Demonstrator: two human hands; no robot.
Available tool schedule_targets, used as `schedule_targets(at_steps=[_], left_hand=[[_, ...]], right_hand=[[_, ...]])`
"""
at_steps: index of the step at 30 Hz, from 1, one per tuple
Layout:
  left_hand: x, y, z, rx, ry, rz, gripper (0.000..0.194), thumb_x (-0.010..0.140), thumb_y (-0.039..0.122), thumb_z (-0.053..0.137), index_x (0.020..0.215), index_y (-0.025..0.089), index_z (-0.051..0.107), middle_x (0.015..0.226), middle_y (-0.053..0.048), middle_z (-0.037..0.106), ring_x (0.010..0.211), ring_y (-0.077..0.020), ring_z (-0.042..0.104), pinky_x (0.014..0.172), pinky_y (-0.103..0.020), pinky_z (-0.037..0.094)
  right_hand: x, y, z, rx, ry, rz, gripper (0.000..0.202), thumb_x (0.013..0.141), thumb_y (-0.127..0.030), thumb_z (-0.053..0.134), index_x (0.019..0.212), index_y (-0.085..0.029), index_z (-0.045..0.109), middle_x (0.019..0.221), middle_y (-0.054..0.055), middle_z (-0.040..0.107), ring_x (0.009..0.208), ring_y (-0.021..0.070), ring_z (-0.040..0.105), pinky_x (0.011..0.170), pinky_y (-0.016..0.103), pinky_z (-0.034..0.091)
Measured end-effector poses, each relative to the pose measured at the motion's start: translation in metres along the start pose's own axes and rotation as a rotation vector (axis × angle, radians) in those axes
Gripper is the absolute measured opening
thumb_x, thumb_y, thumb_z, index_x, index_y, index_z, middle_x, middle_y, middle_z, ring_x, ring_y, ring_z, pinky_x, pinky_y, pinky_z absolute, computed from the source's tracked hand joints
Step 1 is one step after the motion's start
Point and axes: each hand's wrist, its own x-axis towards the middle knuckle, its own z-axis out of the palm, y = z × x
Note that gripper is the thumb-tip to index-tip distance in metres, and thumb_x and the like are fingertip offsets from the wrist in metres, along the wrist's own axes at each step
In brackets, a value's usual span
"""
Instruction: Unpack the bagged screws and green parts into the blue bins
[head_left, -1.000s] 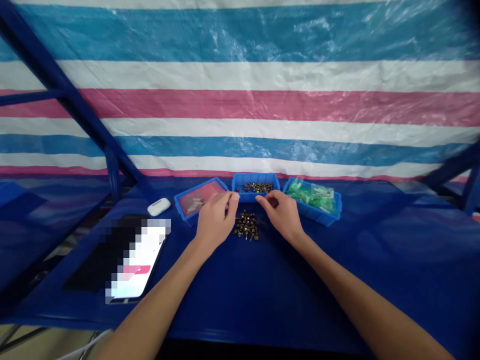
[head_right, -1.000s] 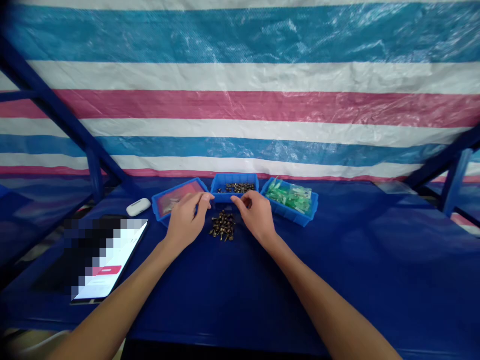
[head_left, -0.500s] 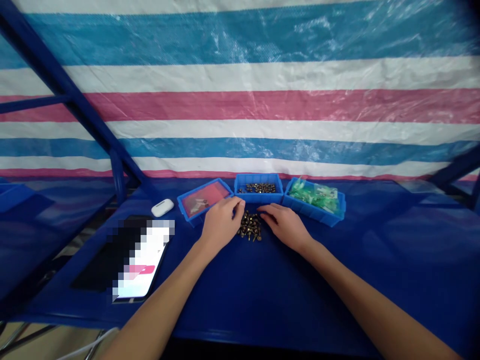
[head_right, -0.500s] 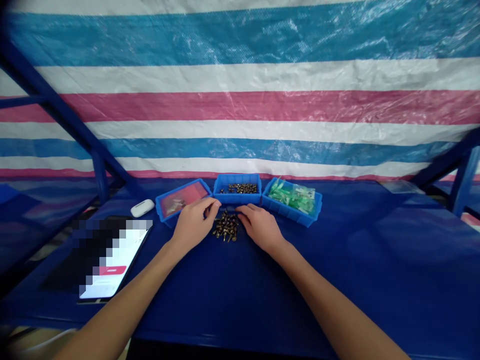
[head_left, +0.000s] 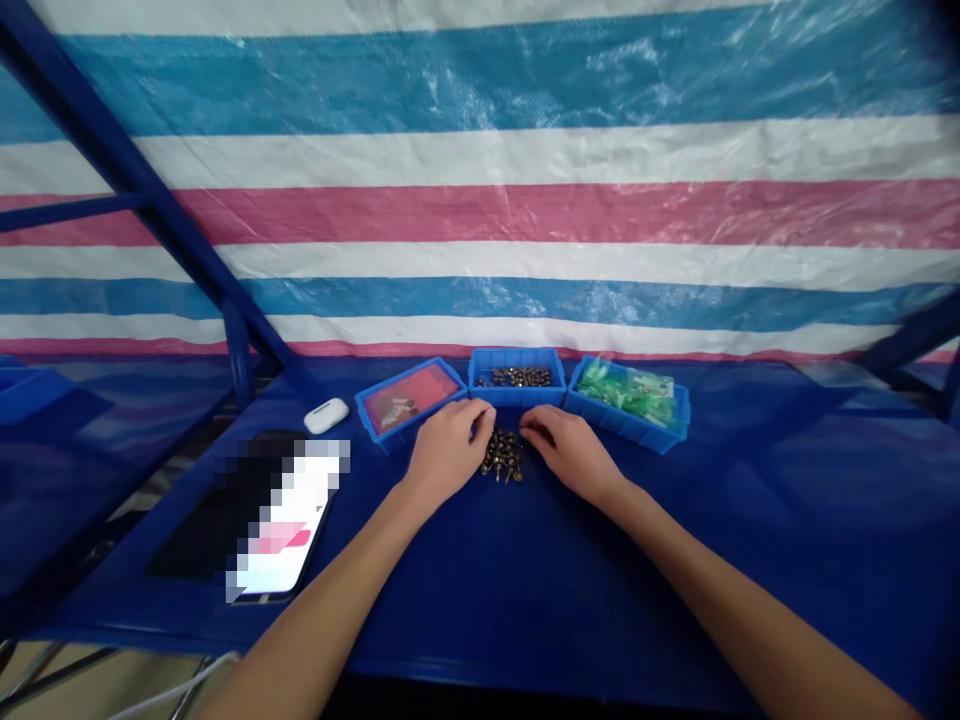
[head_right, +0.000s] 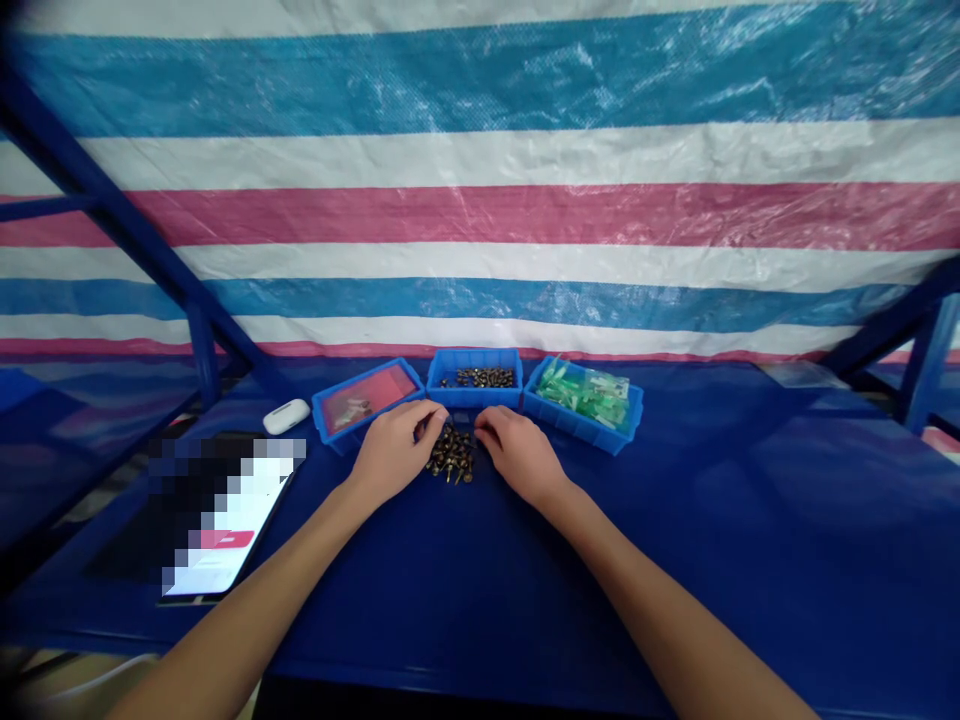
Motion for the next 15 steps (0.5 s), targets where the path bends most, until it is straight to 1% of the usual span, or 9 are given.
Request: schedule_targets(at_steps=[3, 6, 8, 11, 15], left_hand=[[0.000, 0.003, -0.002, -0.067, -0.068, 0.091, 0.023, 0.098, 0.029, 0.042, 0.098, 0.022, 0.064, 0.091, -0.003, 0.067, 0.086, -0.0178, 0.060, 0.078, -0.031, 0.047], [0.000, 0.006, -0.003, -0.110, -0.124, 0.151, 0.023, 0.099, 0.032, 0.042, 0.104, 0.022, 0.062, 0.098, -0.003, 0.066, 0.092, -0.0188, 0.057, 0.083, -0.033, 0.046], [0.000, 0.006, -0.002, -0.118, -0.137, 0.156, 0.023, 0.099, 0.033, 0.042, 0.104, 0.021, 0.062, 0.100, -0.003, 0.066, 0.093, -0.0191, 0.056, 0.083, -0.033, 0.046], [0.000, 0.003, -0.001, -0.111, -0.143, 0.155, 0.020, 0.099, 0.030, 0.044, 0.098, 0.021, 0.061, 0.095, -0.002, 0.066, 0.090, -0.0188, 0.055, 0.080, -0.032, 0.045], [0.000, 0.000, 0.002, -0.114, -0.133, 0.154, 0.016, 0.098, 0.026, 0.046, 0.094, 0.021, 0.061, 0.094, -0.002, 0.065, 0.090, -0.0185, 0.054, 0.080, -0.032, 0.045]], right_hand=[[0.000, -0.002, -0.002, 0.267, 0.073, 0.010, 0.008, 0.090, -0.023, 0.056, 0.097, -0.021, 0.060, 0.089, 0.001, 0.068, 0.081, 0.0150, 0.065, 0.072, 0.027, 0.050], [-0.002, -0.006, -0.003, 0.411, 0.077, 0.005, 0.009, 0.089, -0.025, 0.057, 0.097, -0.022, 0.060, 0.090, 0.001, 0.068, 0.083, 0.0157, 0.066, 0.075, 0.029, 0.052], [-0.003, -0.009, -0.003, 0.437, 0.076, 0.001, 0.009, 0.089, -0.027, 0.059, 0.096, -0.022, 0.061, 0.090, 0.001, 0.069, 0.084, 0.0164, 0.067, 0.078, 0.030, 0.053], [-0.004, -0.011, -0.003, 0.404, 0.085, -0.007, 0.008, 0.087, -0.027, 0.062, 0.094, -0.023, 0.061, 0.090, 0.000, 0.070, 0.085, 0.0168, 0.068, 0.079, 0.031, 0.053], [-0.004, -0.010, -0.003, 0.314, 0.077, -0.045, 0.014, 0.088, -0.028, 0.060, 0.102, -0.024, 0.062, 0.095, 0.000, 0.071, 0.088, 0.0175, 0.068, 0.079, 0.031, 0.054]])
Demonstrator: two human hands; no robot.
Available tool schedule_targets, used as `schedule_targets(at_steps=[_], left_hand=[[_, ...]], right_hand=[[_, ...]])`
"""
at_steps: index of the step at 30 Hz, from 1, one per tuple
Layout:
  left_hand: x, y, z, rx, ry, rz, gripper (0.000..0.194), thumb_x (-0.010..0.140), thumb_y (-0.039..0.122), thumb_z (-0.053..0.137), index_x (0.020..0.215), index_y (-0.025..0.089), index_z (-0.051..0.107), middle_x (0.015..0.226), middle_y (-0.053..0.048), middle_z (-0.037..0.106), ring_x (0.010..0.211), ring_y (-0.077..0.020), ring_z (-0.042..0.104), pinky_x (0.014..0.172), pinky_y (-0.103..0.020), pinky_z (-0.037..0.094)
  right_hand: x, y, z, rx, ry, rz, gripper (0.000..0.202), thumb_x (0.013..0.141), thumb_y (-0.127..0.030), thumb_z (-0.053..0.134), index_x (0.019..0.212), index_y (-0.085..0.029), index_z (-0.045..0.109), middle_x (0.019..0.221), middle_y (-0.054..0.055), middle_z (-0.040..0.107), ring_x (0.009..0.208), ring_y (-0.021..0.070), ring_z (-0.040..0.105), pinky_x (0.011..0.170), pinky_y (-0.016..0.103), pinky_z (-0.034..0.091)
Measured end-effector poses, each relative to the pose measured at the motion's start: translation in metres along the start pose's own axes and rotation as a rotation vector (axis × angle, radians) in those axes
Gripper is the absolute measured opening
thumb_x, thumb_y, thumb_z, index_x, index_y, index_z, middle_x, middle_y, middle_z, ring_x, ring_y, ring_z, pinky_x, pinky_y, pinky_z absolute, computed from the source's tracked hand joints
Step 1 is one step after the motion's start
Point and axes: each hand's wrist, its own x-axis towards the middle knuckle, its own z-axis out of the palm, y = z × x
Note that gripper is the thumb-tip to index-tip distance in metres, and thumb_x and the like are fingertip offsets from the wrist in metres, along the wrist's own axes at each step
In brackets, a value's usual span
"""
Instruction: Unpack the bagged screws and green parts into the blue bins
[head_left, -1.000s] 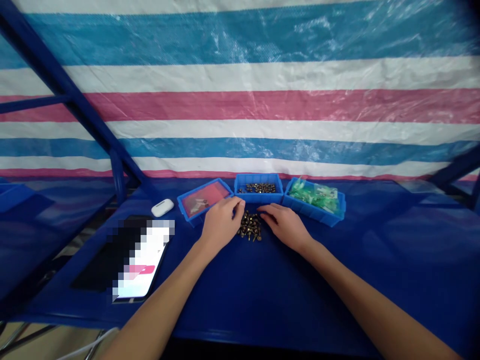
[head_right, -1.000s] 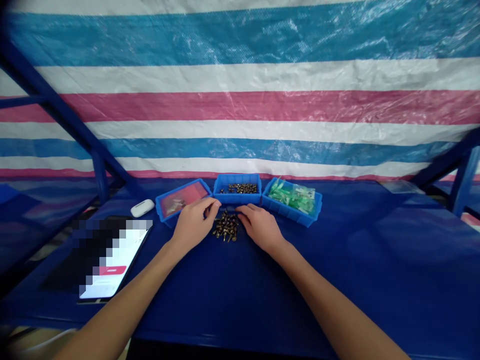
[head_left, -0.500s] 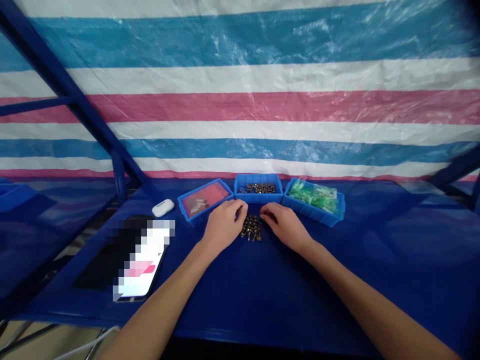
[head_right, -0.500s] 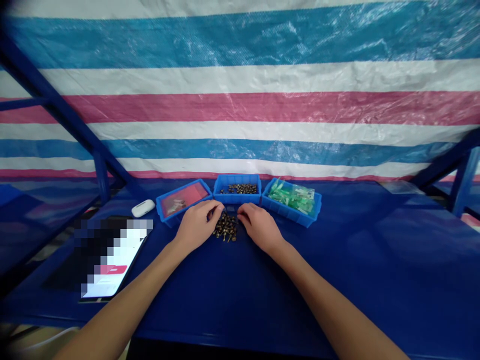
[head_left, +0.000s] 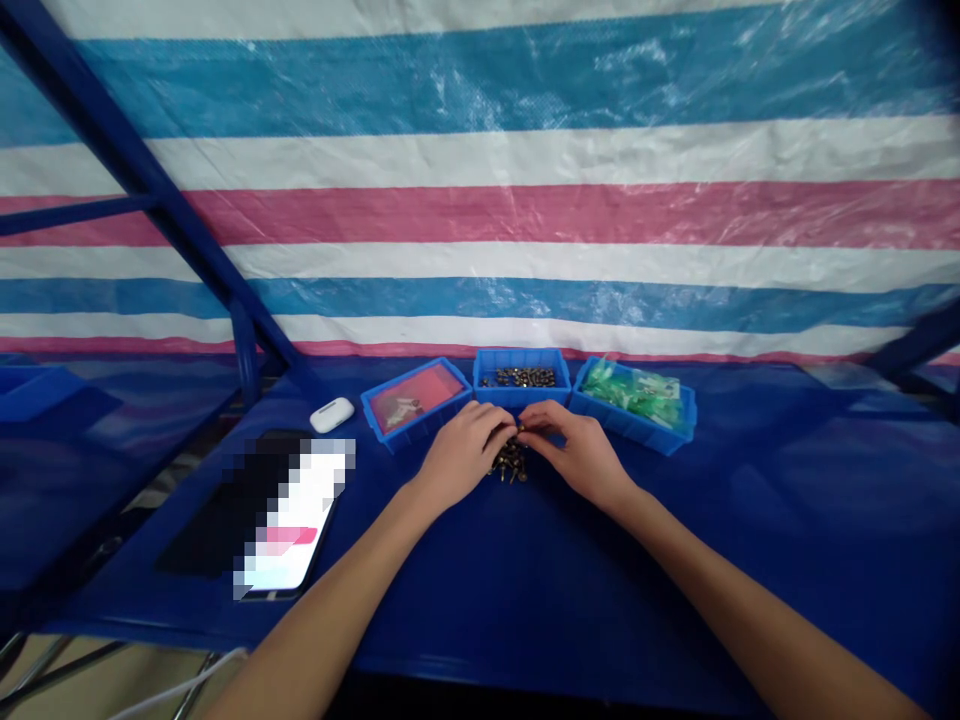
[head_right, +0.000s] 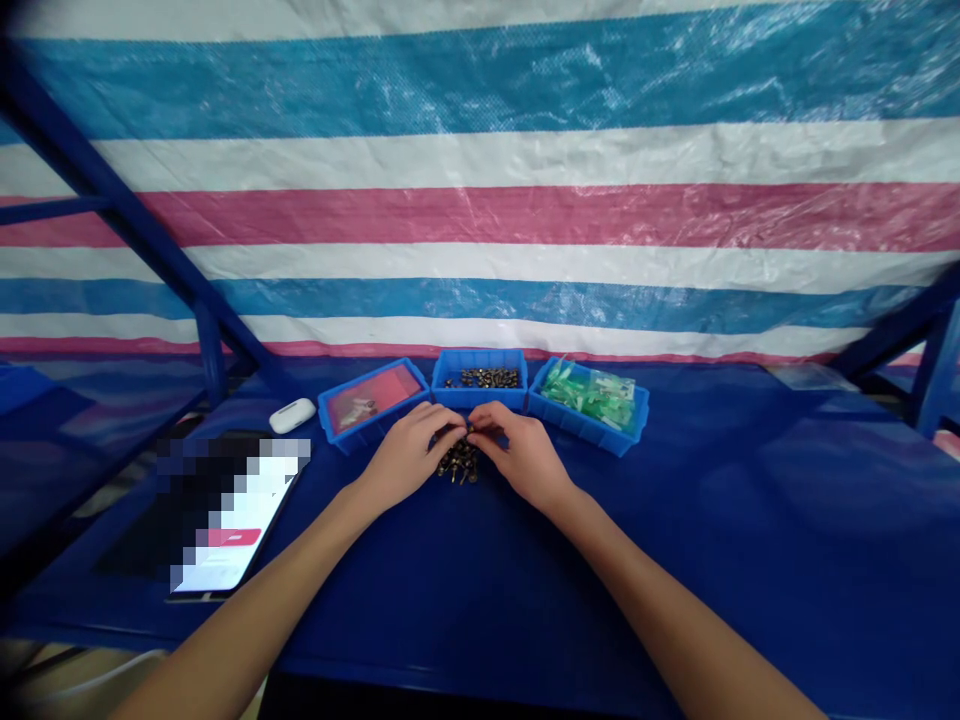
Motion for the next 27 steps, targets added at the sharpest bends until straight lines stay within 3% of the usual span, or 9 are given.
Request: schedule_targets(at_steps=[6, 14, 16, 20, 23, 25, 27], left_hand=[[0.000, -0.001, 0.000, 0.010, 0.000, -0.005, 0.013, 0.097, 0.025, 0.048, 0.094, 0.020, 0.060, 0.093, -0.002, 0.064, 0.090, -0.0190, 0.054, 0.082, -0.034, 0.045], [0.002, 0.003, -0.003, -0.059, 0.012, 0.009, 0.013, 0.096, 0.025, 0.049, 0.093, 0.022, 0.061, 0.092, -0.001, 0.066, 0.089, -0.0186, 0.056, 0.082, -0.033, 0.046], [0.003, 0.004, -0.011, -0.111, 0.060, -0.016, 0.015, 0.096, 0.027, 0.048, 0.094, 0.022, 0.062, 0.092, -0.002, 0.067, 0.088, -0.0179, 0.058, 0.080, -0.032, 0.047], [0.004, -0.002, -0.029, -0.156, 0.258, -0.185, 0.022, 0.097, 0.034, 0.045, 0.102, 0.021, 0.062, 0.087, -0.002, 0.068, 0.070, -0.0136, 0.060, 0.063, -0.026, 0.045], [0.005, -0.006, -0.032, -0.124, 0.334, -0.244, 0.025, 0.099, 0.034, 0.041, 0.102, 0.021, 0.062, 0.085, -0.002, 0.069, 0.070, -0.0136, 0.061, 0.063, -0.026, 0.045], [0.004, -0.005, -0.028, -0.089, 0.317, -0.226, 0.027, 0.099, 0.032, 0.038, 0.102, 0.021, 0.062, 0.089, -0.003, 0.069, 0.079, -0.0159, 0.063, 0.071, -0.029, 0.047], [0.003, -0.002, -0.022, -0.044, 0.277, -0.179, 0.027, 0.100, 0.031, 0.037, 0.102, 0.021, 0.062, 0.094, -0.004, 0.069, 0.088, -0.0183, 0.063, 0.080, -0.032, 0.047]], right_hand=[[0.000, 0.002, -0.003, -0.276, -0.099, -0.161, 0.023, 0.097, -0.023, 0.045, 0.111, -0.023, 0.064, 0.106, 0.006, 0.067, 0.100, 0.0205, 0.063, 0.090, 0.037, 0.051], [-0.001, -0.001, 0.000, -0.343, -0.188, -0.151, 0.026, 0.098, -0.020, 0.039, 0.111, -0.018, 0.061, 0.098, 0.009, 0.063, 0.091, 0.0200, 0.061, 0.084, 0.035, 0.051], [-0.002, -0.003, -0.002, -0.321, -0.178, -0.170, 0.024, 0.098, -0.021, 0.041, 0.111, -0.019, 0.061, 0.096, 0.008, 0.063, 0.088, 0.0191, 0.061, 0.082, 0.034, 0.051], [0.002, -0.008, -0.007, -0.312, -0.125, -0.222, 0.023, 0.096, -0.025, 0.045, 0.112, -0.019, 0.061, 0.097, 0.007, 0.065, 0.085, 0.0175, 0.062, 0.078, 0.030, 0.050], [0.012, -0.008, -0.006, -0.418, 0.086, -0.048, 0.027, 0.097, -0.038, 0.046, 0.097, -0.019, 0.065, 0.079, 0.004, 0.067, 0.069, 0.0169, 0.062, 0.064, 0.028, 0.045], [0.017, -0.003, -0.003, -0.514, 0.215, 0.117, 0.038, 0.094, -0.050, 0.047, 0.080, -0.019, 0.063, 0.062, 0.002, 0.062, 0.056, 0.0166, 0.058, 0.054, 0.027, 0.037], [0.018, 0.002, 0.000, -0.577, 0.205, 0.173, 0.044, 0.092, -0.055, 0.049, 0.068, -0.020, 0.059, 0.054, 0.001, 0.058, 0.051, 0.0162, 0.055, 0.050, 0.027, 0.029]])
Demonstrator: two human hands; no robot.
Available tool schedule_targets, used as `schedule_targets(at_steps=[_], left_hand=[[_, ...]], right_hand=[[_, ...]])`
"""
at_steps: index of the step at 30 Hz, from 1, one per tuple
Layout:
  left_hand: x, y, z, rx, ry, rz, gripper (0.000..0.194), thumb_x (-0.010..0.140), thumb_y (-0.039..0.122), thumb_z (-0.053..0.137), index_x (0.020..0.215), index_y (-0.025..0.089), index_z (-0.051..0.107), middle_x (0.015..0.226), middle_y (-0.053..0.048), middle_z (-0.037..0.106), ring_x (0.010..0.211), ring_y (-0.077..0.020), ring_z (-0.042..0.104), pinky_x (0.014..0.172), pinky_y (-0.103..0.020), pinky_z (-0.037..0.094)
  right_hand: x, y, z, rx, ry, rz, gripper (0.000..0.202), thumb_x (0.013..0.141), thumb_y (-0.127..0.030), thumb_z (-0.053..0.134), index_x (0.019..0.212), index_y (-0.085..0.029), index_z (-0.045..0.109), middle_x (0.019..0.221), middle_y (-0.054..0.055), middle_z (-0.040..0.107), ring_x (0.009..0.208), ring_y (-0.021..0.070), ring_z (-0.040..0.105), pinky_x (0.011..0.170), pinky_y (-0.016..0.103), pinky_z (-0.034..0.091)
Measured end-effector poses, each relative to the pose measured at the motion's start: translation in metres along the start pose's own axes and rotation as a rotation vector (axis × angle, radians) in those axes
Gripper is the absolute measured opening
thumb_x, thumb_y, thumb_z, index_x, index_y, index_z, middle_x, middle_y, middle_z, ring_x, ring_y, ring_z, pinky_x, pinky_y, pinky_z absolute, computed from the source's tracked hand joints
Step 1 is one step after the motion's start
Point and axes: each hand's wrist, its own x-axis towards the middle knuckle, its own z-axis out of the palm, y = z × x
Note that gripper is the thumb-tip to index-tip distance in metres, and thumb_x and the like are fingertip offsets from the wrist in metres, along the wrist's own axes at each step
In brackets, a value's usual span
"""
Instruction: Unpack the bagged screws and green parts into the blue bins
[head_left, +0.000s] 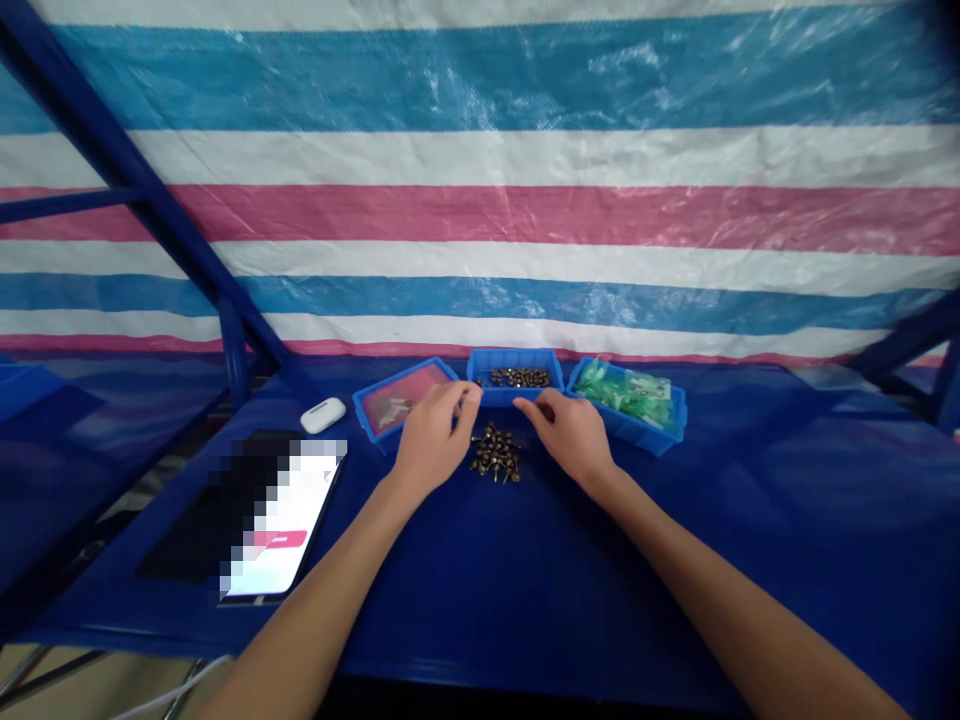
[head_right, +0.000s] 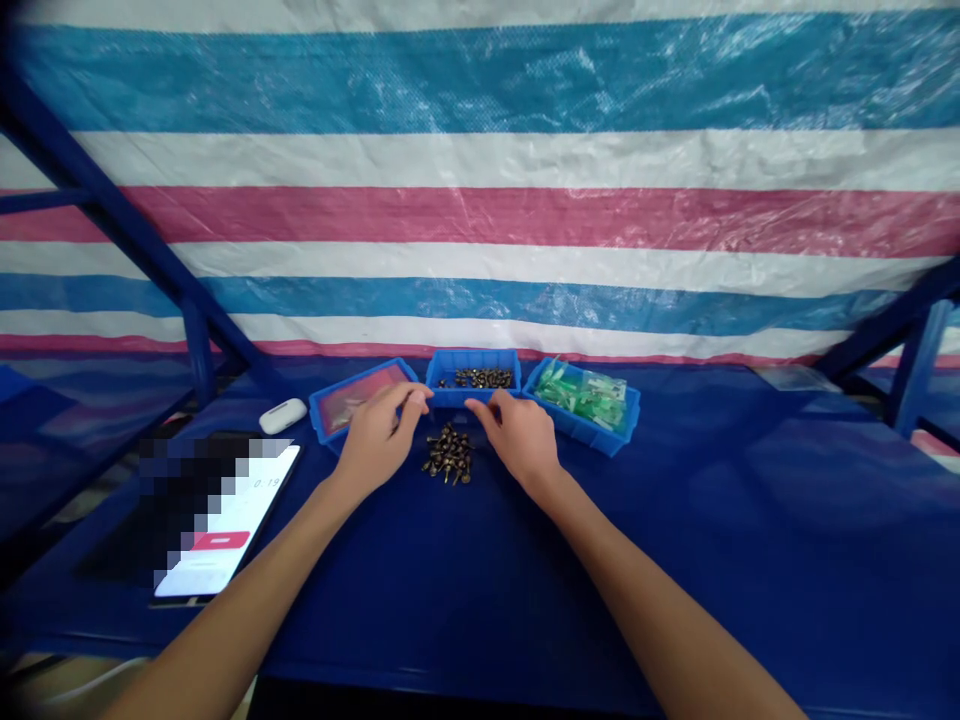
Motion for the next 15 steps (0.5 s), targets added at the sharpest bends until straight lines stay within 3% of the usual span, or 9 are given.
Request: schedule_targets(at_steps=[6, 8, 11, 15], left_hand=[[-0.006, 0.004, 0.009, 0.108, -0.061, 0.069, 0.026, 0.100, 0.028, 0.038, 0.097, 0.020, 0.062, 0.091, -0.003, 0.069, 0.087, -0.0190, 0.061, 0.078, -0.033, 0.046], [-0.006, 0.002, 0.010, 0.134, -0.061, 0.059, 0.024, 0.099, 0.028, 0.040, 0.096, 0.021, 0.062, 0.090, -0.003, 0.069, 0.083, -0.0184, 0.062, 0.076, -0.032, 0.046], [-0.006, -0.001, 0.012, 0.161, -0.062, 0.043, 0.022, 0.098, 0.026, 0.041, 0.096, 0.021, 0.062, 0.089, -0.003, 0.069, 0.078, -0.0174, 0.061, 0.072, -0.031, 0.045], [-0.007, -0.002, 0.013, 0.178, -0.076, 0.040, 0.021, 0.098, 0.026, 0.042, 0.096, 0.021, 0.061, 0.089, -0.003, 0.068, 0.076, -0.0164, 0.061, 0.070, -0.029, 0.045]], right_hand=[[-0.013, 0.010, 0.004, -0.047, -0.176, -0.093, 0.043, 0.095, -0.047, 0.047, 0.063, -0.020, 0.058, 0.054, 0.001, 0.059, 0.052, 0.0164, 0.057, 0.050, 0.028, 0.028], [-0.014, 0.011, 0.002, -0.034, -0.211, -0.105, 0.034, 0.095, -0.044, 0.048, 0.074, -0.022, 0.063, 0.060, 0.000, 0.064, 0.056, 0.0171, 0.060, 0.051, 0.027, 0.032], [-0.015, 0.010, 0.000, 0.011, -0.266, -0.195, 0.021, 0.096, -0.034, 0.049, 0.102, -0.025, 0.066, 0.086, 0.001, 0.071, 0.072, 0.0180, 0.065, 0.060, 0.027, 0.042], [-0.016, 0.006, 0.000, 0.008, -0.340, -0.370, 0.031, 0.098, -0.025, 0.043, 0.124, -0.026, 0.060, 0.102, 0.005, 0.065, 0.094, 0.0186, 0.063, 0.077, 0.028, 0.049]])
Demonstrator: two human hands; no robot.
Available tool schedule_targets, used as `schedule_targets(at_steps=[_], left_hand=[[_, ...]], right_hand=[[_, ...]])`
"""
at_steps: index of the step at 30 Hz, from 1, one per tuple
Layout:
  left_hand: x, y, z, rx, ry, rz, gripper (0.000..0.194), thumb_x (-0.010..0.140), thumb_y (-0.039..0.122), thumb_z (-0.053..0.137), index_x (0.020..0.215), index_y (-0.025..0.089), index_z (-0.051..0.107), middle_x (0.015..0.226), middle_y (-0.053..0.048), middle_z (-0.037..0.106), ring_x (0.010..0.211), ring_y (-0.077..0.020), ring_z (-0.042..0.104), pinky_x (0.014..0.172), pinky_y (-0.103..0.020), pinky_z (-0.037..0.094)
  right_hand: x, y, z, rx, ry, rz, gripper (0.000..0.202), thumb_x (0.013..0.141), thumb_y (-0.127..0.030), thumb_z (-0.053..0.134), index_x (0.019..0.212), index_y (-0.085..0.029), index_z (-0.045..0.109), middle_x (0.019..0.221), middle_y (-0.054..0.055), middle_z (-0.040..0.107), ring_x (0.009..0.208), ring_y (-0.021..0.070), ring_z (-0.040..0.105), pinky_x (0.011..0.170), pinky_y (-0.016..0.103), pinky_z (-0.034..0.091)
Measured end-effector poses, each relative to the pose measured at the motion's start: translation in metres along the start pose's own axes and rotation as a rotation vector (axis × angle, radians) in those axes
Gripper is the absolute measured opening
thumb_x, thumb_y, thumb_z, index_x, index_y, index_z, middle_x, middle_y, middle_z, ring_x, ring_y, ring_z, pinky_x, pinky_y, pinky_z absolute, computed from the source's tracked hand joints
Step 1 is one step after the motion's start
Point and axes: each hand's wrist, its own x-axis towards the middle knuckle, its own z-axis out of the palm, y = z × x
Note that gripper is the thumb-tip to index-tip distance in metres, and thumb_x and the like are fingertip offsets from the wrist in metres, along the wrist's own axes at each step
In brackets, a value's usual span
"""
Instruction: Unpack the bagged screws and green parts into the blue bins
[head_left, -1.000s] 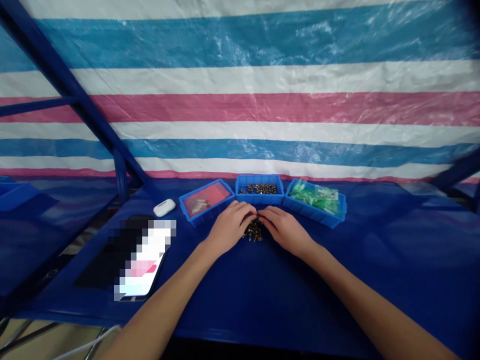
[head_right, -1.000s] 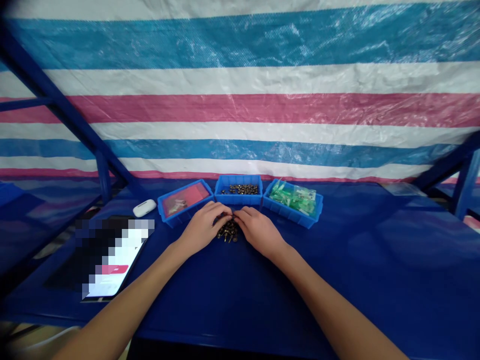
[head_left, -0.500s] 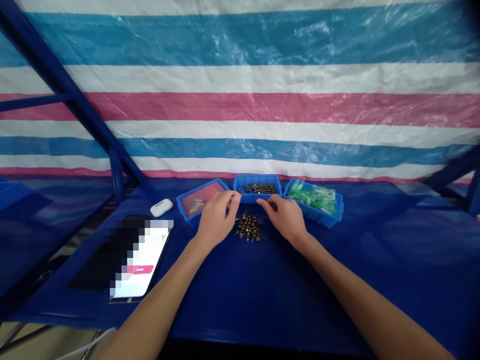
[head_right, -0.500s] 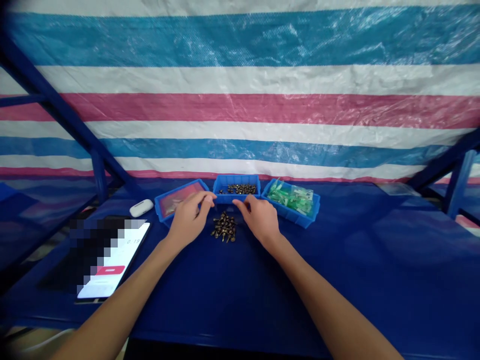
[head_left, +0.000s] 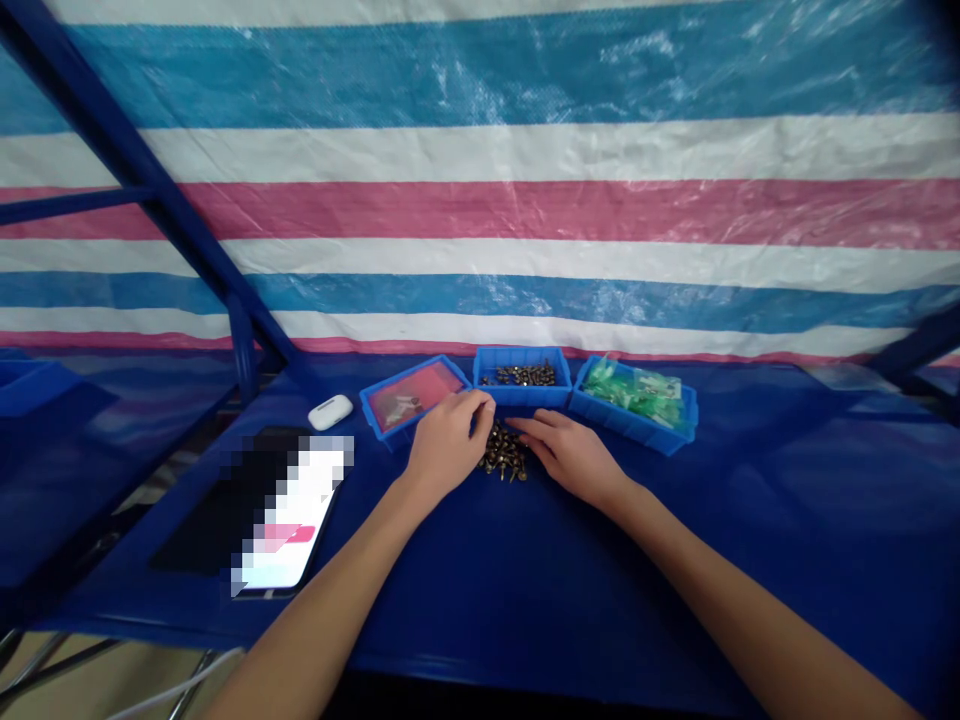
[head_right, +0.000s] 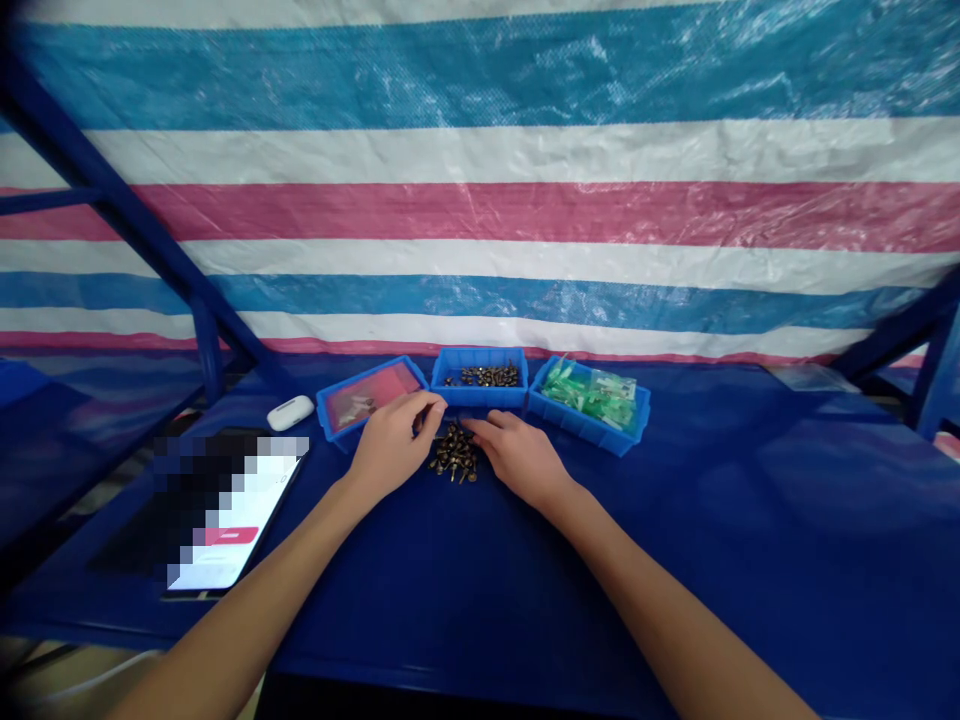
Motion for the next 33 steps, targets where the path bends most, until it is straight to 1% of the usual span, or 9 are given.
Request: schedule_targets(at_steps=[2, 4, 9, 13, 17, 20, 22, 27, 33], left_hand=[[-0.0007, 0.0005, 0.0006, 0.010, -0.007, -0.003, 0.020, 0.097, 0.027, 0.043, 0.095, 0.021, 0.061, 0.088, -0.002, 0.068, 0.075, -0.0160, 0.061, 0.069, -0.028, 0.044], [-0.0010, 0.0007, 0.0009, 0.016, -0.011, -0.003, 0.020, 0.097, 0.027, 0.043, 0.094, 0.021, 0.062, 0.087, -0.002, 0.068, 0.075, -0.0159, 0.061, 0.069, -0.028, 0.044], [-0.0003, 0.0003, 0.0020, 0.024, -0.021, 0.004, 0.021, 0.097, 0.028, 0.043, 0.092, 0.022, 0.063, 0.085, -0.002, 0.067, 0.077, -0.0167, 0.060, 0.070, -0.029, 0.045], [-0.0001, 0.0012, 0.0024, 0.008, -0.048, 0.013, 0.020, 0.096, 0.028, 0.046, 0.093, 0.021, 0.064, 0.087, -0.002, 0.066, 0.082, -0.0178, 0.060, 0.074, -0.031, 0.046], [-0.0006, 0.0024, 0.0024, -0.072, -0.128, 0.099, 0.020, 0.096, 0.029, 0.047, 0.098, 0.021, 0.065, 0.095, -0.002, 0.067, 0.092, -0.0185, 0.058, 0.083, -0.033, 0.047], [-0.0008, 0.0031, 0.0029, -0.101, -0.162, 0.152, 0.023, 0.097, 0.030, 0.046, 0.098, 0.020, 0.066, 0.093, -0.003, 0.067, 0.089, -0.0185, 0.057, 0.083, -0.034, 0.046], [-0.0008, 0.0033, 0.0036, -0.125, -0.167, 0.168, 0.023, 0.098, 0.030, 0.045, 0.096, 0.020, 0.066, 0.090, -0.003, 0.067, 0.086, -0.0182, 0.056, 0.081, -0.033, 0.046], [-0.0011, 0.0034, 0.0057, -0.169, -0.154, 0.174, 0.021, 0.097, 0.027, 0.047, 0.095, 0.021, 0.067, 0.089, -0.002, 0.067, 0.085, -0.0178, 0.055, 0.079, -0.032, 0.045], [-0.0024, 0.0049, 0.0070, -0.116, -0.182, 0.178, 0.021, 0.095, 0.027, 0.049, 0.087, 0.019, 0.067, 0.082, -0.003, 0.066, 0.083, -0.0181, 0.055, 0.075, -0.031, 0.046]], right_hand=[[0.0002, -0.0017, 0.0007, -0.040, -0.026, -0.018, 0.031, 0.099, -0.024, 0.042, 0.123, -0.024, 0.061, 0.099, 0.006, 0.063, 0.095, 0.0191, 0.061, 0.080, 0.029, 0.050], [0.0006, -0.0021, 0.0017, -0.057, -0.028, -0.001, 0.029, 0.099, -0.025, 0.042, 0.119, -0.021, 0.063, 0.099, 0.007, 0.061, 0.096, 0.0196, 0.060, 0.082, 0.030, 0.050], [0.0017, 0.0015, 0.0032, 0.001, -0.004, 0.035, 0.024, 0.098, -0.023, 0.044, 0.107, -0.018, 0.065, 0.099, 0.007, 0.060, 0.096, 0.0200, 0.060, 0.087, 0.033, 0.050], [0.0019, 0.0030, 0.0024, 0.099, 0.088, 0.009, 0.020, 0.097, -0.020, 0.045, 0.106, -0.018, 0.062, 0.103, 0.008, 0.060, 0.099, 0.0208, 0.058, 0.091, 0.035, 0.049], [0.0012, -0.0006, 0.0009, 0.278, 0.220, -0.069, 0.018, 0.097, -0.019, 0.047, 0.110, -0.020, 0.060, 0.106, 0.006, 0.063, 0.101, 0.0197, 0.058, 0.093, 0.035, 0.048], [0.0002, -0.0038, 0.0003, 0.325, 0.300, -0.095, 0.018, 0.096, -0.020, 0.049, 0.110, -0.022, 0.060, 0.107, 0.006, 0.064, 0.102, 0.0193, 0.059, 0.092, 0.036, 0.049], [-0.0004, -0.0044, 0.0003, 0.328, 0.324, -0.105, 0.019, 0.096, -0.019, 0.049, 0.112, -0.022, 0.060, 0.107, 0.006, 0.064, 0.102, 0.0191, 0.059, 0.092, 0.036, 0.049], [-0.0015, -0.0014, -0.0005, 0.234, 0.329, -0.102, 0.026, 0.096, -0.020, 0.049, 0.120, -0.020, 0.059, 0.111, 0.008, 0.064, 0.105, 0.0214, 0.058, 0.094, 0.039, 0.049], [-0.0030, -0.0010, -0.0022, 0.062, 0.229, -0.126, 0.031, 0.098, -0.019, 0.042, 0.124, -0.018, 0.059, 0.113, 0.010, 0.064, 0.103, 0.0235, 0.057, 0.093, 0.042, 0.051]])
